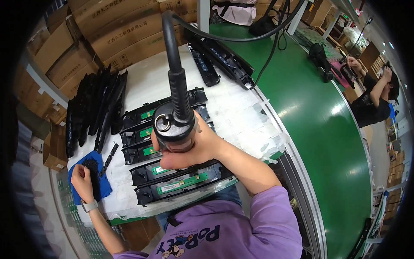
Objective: The person is assembling and securing parts of electronic components, likely toner cartridges, using an electric screwdriver on a production line.
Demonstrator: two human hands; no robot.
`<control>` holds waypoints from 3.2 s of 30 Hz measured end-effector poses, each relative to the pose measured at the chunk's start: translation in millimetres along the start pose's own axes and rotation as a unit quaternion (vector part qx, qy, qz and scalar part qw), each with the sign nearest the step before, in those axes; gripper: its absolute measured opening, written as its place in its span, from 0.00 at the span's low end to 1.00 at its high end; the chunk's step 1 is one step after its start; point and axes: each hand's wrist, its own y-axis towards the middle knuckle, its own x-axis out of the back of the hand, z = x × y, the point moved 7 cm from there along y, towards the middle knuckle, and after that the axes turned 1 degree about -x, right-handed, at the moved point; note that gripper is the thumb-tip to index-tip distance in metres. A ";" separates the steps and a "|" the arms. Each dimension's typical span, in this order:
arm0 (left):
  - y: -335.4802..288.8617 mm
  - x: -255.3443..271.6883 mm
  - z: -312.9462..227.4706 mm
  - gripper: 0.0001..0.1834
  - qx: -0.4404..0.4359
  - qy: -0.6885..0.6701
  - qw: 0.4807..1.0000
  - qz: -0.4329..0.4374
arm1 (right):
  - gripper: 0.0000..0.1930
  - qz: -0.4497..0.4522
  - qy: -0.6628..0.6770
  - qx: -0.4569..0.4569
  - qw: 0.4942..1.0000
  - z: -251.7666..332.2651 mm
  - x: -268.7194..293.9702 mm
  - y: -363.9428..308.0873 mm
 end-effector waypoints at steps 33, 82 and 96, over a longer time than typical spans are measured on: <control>-3.4 -93.4 -151.2 0.07 0.211 -0.684 0.631 0.299 | 0.21 -0.054 0.139 -0.078 0.986 -4.9 6.4 -8.1; -61.7 -84.3 -216.5 0.08 0.128 -0.656 0.589 0.454 | 0.20 -0.099 0.279 0.119 0.948 23.1 10.4 -14.0; -58.9 -84.3 -218.9 0.09 0.113 -0.681 0.573 0.442 | 0.21 -0.119 0.298 0.131 0.938 21.0 16.9 -15.9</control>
